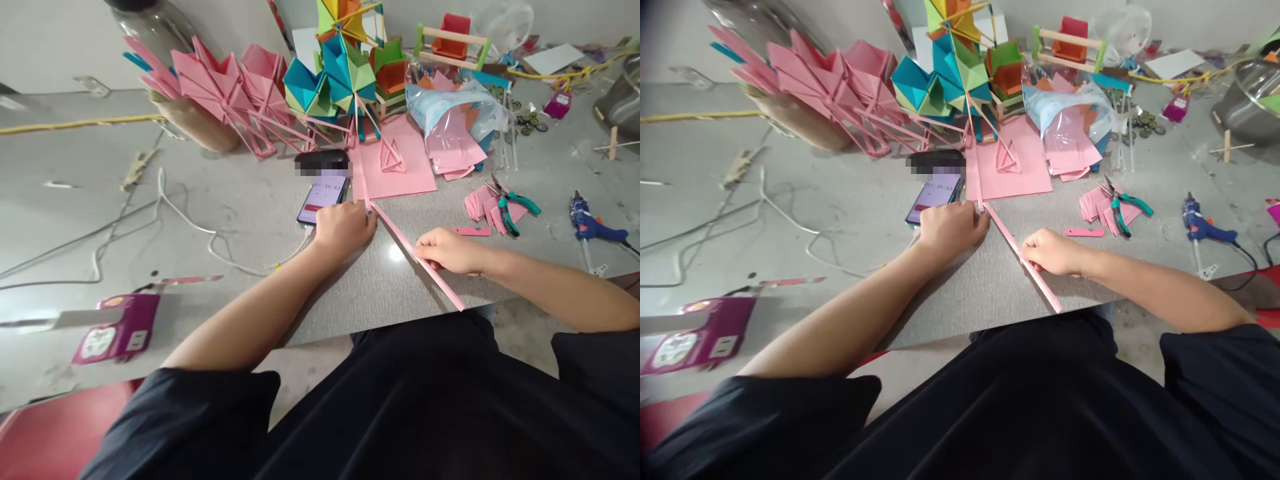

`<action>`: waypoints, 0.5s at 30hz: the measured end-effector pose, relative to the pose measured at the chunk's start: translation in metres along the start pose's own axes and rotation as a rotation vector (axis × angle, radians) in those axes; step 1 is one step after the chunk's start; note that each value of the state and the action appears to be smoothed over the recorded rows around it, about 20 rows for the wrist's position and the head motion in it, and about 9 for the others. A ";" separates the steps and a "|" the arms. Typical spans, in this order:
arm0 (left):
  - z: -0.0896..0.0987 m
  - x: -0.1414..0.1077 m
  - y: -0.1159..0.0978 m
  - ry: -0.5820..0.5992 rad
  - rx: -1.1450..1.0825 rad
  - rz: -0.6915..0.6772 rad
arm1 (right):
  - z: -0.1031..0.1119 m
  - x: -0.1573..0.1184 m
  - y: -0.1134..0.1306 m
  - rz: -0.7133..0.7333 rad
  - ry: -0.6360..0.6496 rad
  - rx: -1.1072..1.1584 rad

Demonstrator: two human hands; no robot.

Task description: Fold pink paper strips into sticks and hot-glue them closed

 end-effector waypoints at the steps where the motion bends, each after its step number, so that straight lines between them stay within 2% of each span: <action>1: -0.001 0.002 0.000 0.001 -0.009 -0.009 | 0.001 -0.001 0.001 0.004 0.005 -0.027; 9: -0.007 0.005 0.006 -0.031 -0.055 -0.027 | 0.011 0.012 -0.003 0.047 0.075 -0.067; 15: -0.007 0.004 0.015 -0.096 -0.151 -0.011 | 0.009 0.001 -0.005 0.031 0.155 -0.067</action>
Point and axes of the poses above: each hand's wrist, its own x-axis towards the middle knuckle, its own z-axis out of the back of the hand, y = z × x, the point moved 5 cm from there along x, towards the middle knuckle, and after that the axes turned 7 degrees about -x, right-handed, at the moved point
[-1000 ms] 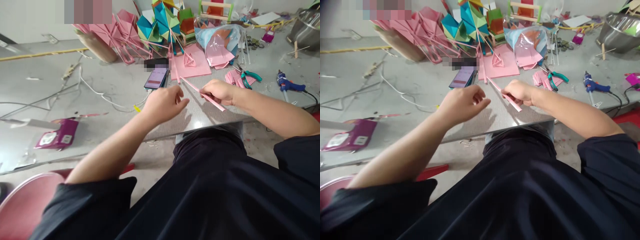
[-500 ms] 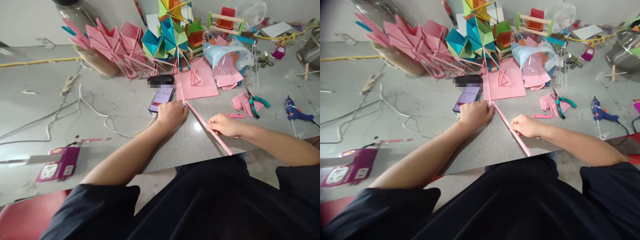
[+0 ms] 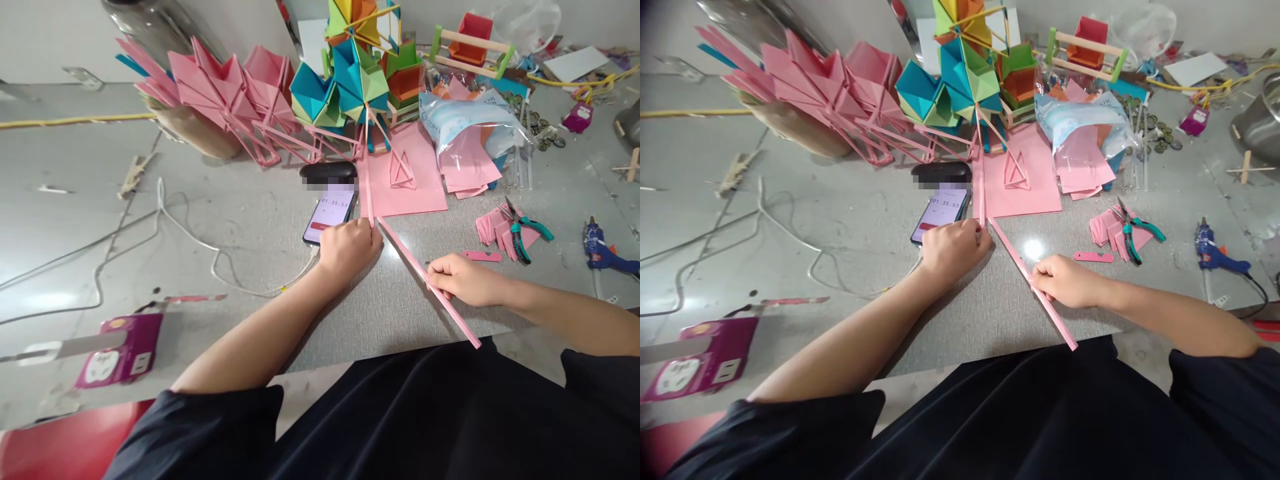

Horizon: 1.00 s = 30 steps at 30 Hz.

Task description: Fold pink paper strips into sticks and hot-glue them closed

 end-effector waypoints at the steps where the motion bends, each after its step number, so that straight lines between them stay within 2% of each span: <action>1: 0.000 0.000 0.000 -0.010 -0.007 -0.007 | 0.000 0.001 0.001 -0.009 -0.001 -0.005; 3: 0.000 0.000 0.001 -0.028 0.000 -0.022 | 0.004 0.008 0.004 -0.028 -0.031 -0.021; 6: 0.000 0.001 0.002 -0.046 0.018 -0.017 | 0.012 0.034 0.012 -0.043 -0.106 -0.053; 8: 0.000 0.000 0.002 -0.062 0.022 -0.012 | 0.018 0.054 0.018 -0.026 -0.209 -0.089; 11: 0.000 -0.010 0.002 -0.115 -0.007 -0.083 | 0.025 0.069 0.027 0.055 -0.444 -0.155; 13: 0.000 -0.022 0.000 -0.173 -0.055 -0.187 | 0.021 0.063 0.034 0.169 -0.495 -0.319; 15: 0.000 -0.036 -0.002 -0.240 -0.107 -0.294 | 0.010 0.049 0.041 0.267 -0.389 -0.642; 18: 0.002 -0.053 -0.005 -0.307 -0.189 -0.394 | 0.002 0.028 0.039 0.217 -0.162 -1.089; 21: 0.006 -0.059 -0.005 -0.354 -0.275 -0.440 | 0.003 0.023 0.039 0.249 0.001 -1.199; 23: 0.010 -0.055 0.004 -0.374 -0.331 -0.412 | 0.002 0.031 0.040 0.332 0.025 -1.176; 25: 0.014 -0.047 0.020 -0.385 -0.373 -0.309 | 0.000 0.045 0.039 0.419 -0.009 -1.173; 28: 0.021 -0.032 0.048 -0.454 -0.407 -0.103 | 0.000 0.064 0.034 0.528 -0.157 -1.184; 30: 0.024 -0.026 0.059 -0.511 -0.429 -0.015 | 0.002 0.072 0.031 0.578 -0.284 -1.174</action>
Point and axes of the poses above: each hand's wrist, its own x-axis towards the middle knuckle, its own z-axis out of the back of the hand, y = z × x, the point moved 5 cm from there along x, towards the middle knuckle, and after that the axes turned 7 degrees about -x, right-handed, at the moved point
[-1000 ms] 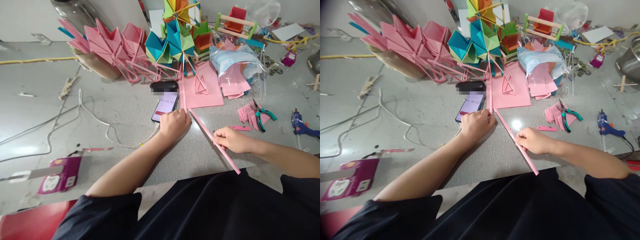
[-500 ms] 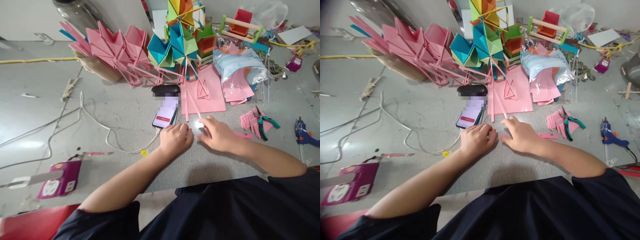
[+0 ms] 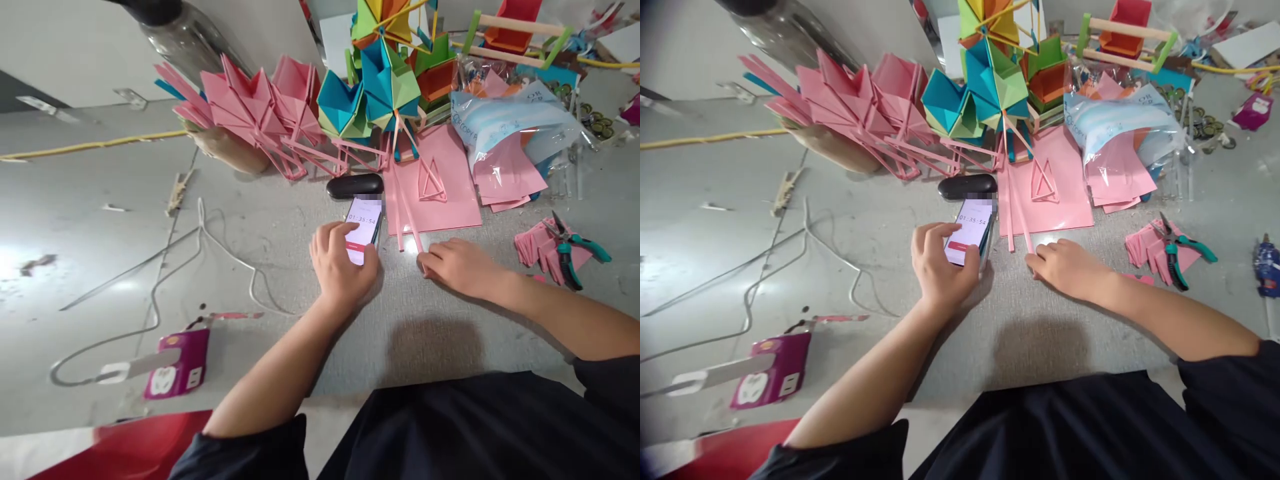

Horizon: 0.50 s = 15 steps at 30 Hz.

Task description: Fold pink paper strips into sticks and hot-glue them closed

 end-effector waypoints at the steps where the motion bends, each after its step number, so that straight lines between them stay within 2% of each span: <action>1: 0.000 0.001 0.002 -0.022 -0.007 0.019 | -0.002 0.001 -0.002 -0.005 -0.048 -0.015; 5: -0.002 -0.007 -0.006 -0.035 -0.047 -0.010 | -0.005 0.001 -0.004 -0.021 -0.169 -0.100; 9: -0.002 -0.015 -0.010 0.030 -0.054 0.017 | -0.009 0.006 -0.003 -0.103 -0.242 -0.129; 12: 0.004 -0.010 -0.001 0.019 -0.051 0.059 | -0.012 0.009 0.002 -0.108 -0.307 -0.136; 15: 0.005 -0.002 0.014 0.038 -0.043 0.101 | -0.013 0.007 0.011 -0.040 -0.334 -0.121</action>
Point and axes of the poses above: each hand's wrist, its own x-axis towards the middle knuckle, its own z-axis out of the back of the hand, y = z × x, the point moved 5 cm from there along x, towards the middle knuckle, and after that the axes turned 7 degrees about -x, right-handed, at the moved point
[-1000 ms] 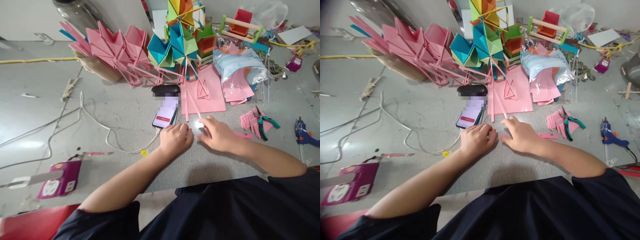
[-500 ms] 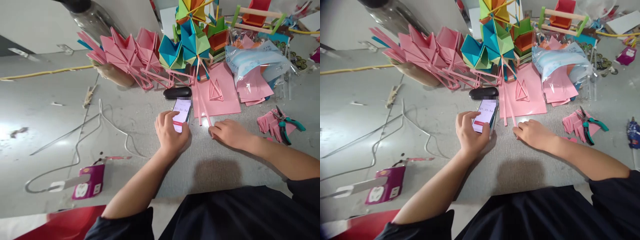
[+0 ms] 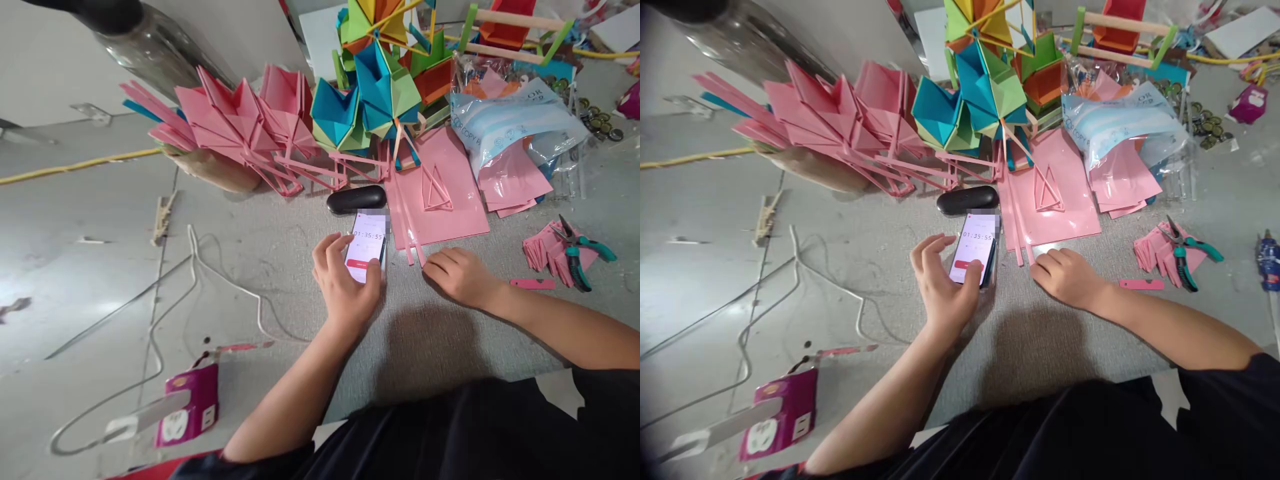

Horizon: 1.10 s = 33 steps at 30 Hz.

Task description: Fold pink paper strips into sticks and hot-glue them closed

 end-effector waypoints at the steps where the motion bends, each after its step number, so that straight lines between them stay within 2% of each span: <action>1: -0.002 0.003 0.005 0.027 0.001 0.018 | 0.001 -0.002 0.003 0.029 0.000 0.002; 5: -0.011 0.009 0.017 0.143 0.058 0.081 | 0.005 -0.006 0.010 0.068 0.040 -0.075; 8: -0.012 0.010 0.014 0.174 0.120 0.059 | 0.003 -0.004 0.013 0.050 0.085 -0.117; 10: -0.008 0.007 0.008 0.136 0.156 -0.015 | -0.001 -0.002 0.015 0.055 0.094 -0.114; 13: -0.005 -0.006 -0.005 0.069 0.146 -0.207 | -0.006 0.000 0.016 0.078 0.110 -0.101; 16: -0.011 -0.024 -0.009 0.111 0.077 -0.352 | -0.009 -0.003 0.017 0.095 0.148 -0.090; 20: -0.014 -0.024 0.004 0.039 0.118 -0.269 | -0.012 -0.006 0.016 0.101 0.185 -0.043; 25: -0.003 0.005 0.012 0.005 0.185 -0.174 | -0.020 -0.007 0.012 0.116 0.202 0.035; 29: -0.002 0.023 0.016 0.126 0.228 -0.086 | -0.024 -0.007 0.007 0.093 0.177 0.091; 33: -0.011 0.023 0.017 0.262 0.215 -0.103 | -0.024 -0.008 0.006 0.094 0.151 0.070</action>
Point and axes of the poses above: each hand's wrist, its own x-axis towards the middle knuckle, its own z-axis out of the back of the hand, y = z × x, the point moved 5 cm from there along x, towards the middle knuckle, and after that the axes turned 7 degrees about -x, right-handed, at the moved point
